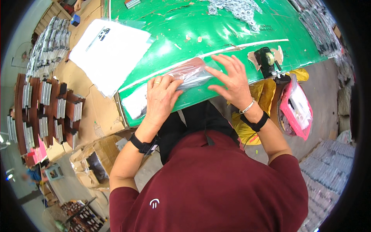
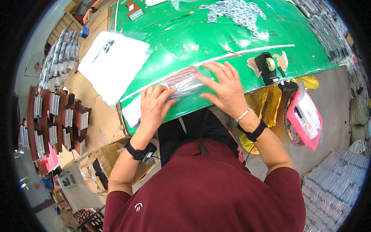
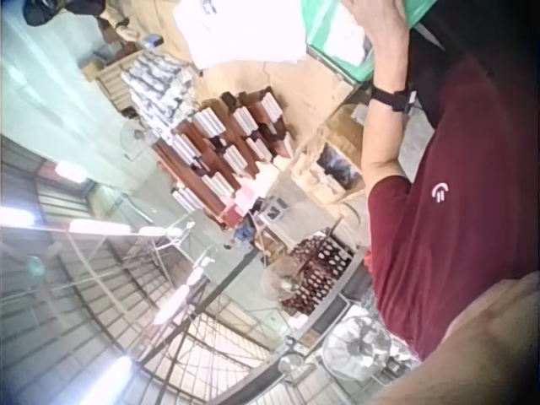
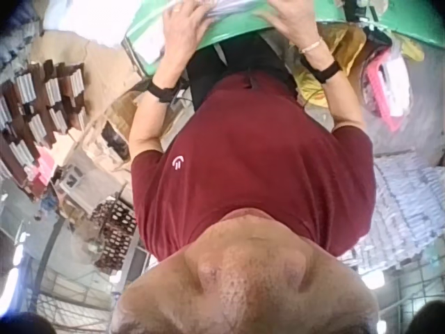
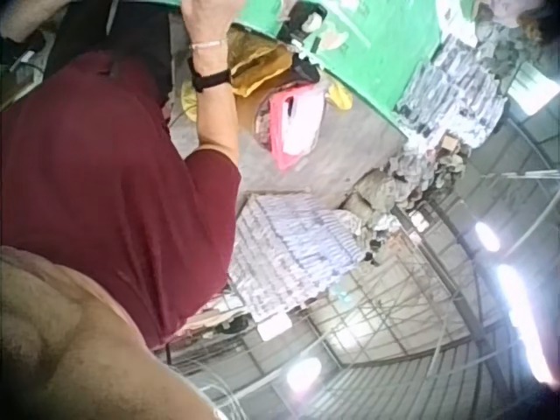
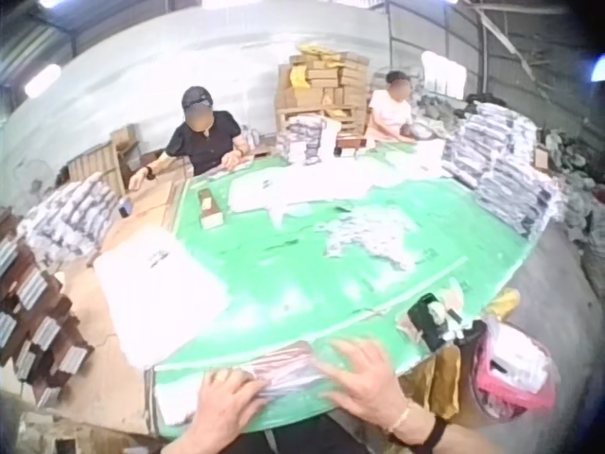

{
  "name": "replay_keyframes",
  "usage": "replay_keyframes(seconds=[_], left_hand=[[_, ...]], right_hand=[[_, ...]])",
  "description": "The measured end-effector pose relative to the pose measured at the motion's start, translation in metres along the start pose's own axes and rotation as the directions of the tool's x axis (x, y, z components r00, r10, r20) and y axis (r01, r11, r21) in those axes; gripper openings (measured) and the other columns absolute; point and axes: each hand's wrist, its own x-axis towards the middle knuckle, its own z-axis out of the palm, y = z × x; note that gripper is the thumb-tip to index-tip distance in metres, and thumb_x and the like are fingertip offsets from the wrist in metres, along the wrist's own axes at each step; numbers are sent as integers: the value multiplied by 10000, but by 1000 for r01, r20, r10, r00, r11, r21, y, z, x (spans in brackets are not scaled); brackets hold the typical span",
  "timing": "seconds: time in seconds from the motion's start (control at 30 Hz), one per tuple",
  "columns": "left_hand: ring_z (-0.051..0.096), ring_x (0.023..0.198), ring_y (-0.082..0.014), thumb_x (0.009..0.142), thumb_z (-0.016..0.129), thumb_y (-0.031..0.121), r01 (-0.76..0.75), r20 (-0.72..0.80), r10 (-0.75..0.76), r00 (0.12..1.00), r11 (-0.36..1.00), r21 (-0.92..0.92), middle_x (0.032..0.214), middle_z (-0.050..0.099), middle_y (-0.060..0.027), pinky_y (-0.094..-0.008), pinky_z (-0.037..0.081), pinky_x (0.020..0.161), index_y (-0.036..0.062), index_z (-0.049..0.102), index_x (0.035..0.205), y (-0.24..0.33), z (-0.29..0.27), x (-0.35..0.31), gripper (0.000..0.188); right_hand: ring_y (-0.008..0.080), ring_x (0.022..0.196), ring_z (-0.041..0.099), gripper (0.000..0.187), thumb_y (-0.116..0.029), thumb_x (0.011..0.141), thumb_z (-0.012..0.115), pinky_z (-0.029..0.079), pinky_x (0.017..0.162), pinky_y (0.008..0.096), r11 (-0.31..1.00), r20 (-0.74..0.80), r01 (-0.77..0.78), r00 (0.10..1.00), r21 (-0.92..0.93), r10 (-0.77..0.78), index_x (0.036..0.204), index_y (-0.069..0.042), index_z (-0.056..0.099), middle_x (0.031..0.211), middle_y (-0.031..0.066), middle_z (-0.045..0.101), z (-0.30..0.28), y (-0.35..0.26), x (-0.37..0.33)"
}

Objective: Pack wooden furniture components into plastic sheets and seal them with tape.

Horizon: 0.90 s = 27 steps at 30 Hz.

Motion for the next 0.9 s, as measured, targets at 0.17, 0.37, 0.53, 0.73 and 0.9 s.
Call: replay_keyframes(seconds=[0.17, 0.37, 0.53, 0.73, 0.9], left_hand=[[566, 922, -245, 785, 753, 154, -30, -32, 30, 999, 999, -18, 965, 614, -16, -388, 431, 850, 128, 707, 996, 0, 6, 3, 218], [562, 871, -249, 847, 703, 157, -47, 5, 47, 999, 997, -62, 868, 605, -34, -380, 411, 788, 115, 695, 924, -8, 4, 6, 88], [557, 850, -274, 894, 671, 177, 3, 71, 6, 997, 993, -121, 855, 615, -61, -399, 393, 788, 92, 676, 924, -10, 8, 9, 89], [559, 804, -282, 916, 658, 176, 50, 52, -40, 998, 975, -218, 865, 647, -65, -400, 392, 779, 95, 677, 953, -9, 10, 9, 91], [583, 838, -274, 917, 663, 183, 112, 114, -88, 990, 967, -230, 912, 670, -61, -389, 412, 784, 93, 682, 1022, -7, 5, 12, 140]], right_hand=[[258, 1131, 568, 578, -295, 713, 807, 347, 1128, 465, 999, 103, 40, 994, 26, -42, 1249, -188, 618, 1095, 37, 627, 11, 4, -10], [226, 979, 586, 251, -295, 795, 767, 395, 988, 412, 996, 159, 27, 987, 85, -40, 978, -145, 685, 892, 14, 593, 24, 26, -10], [215, 957, 576, 216, -323, 861, 728, 367, 926, 369, 915, 342, -160, 939, 369, 27, 925, -120, 692, 887, 9, 597, 24, 42, -2], [207, 1013, 579, 237, -343, 854, 738, 362, 961, 391, 943, 301, -151, 952, 298, 57, 919, -122, 681, 996, 6, 658, 15, 25, 13], [226, 970, 610, 200, -258, 848, 759, 434, 914, 379, 866, 174, -90, 985, 492, 4, 872, -81, 669, 928, 26, 672, 40, 29, 19]])
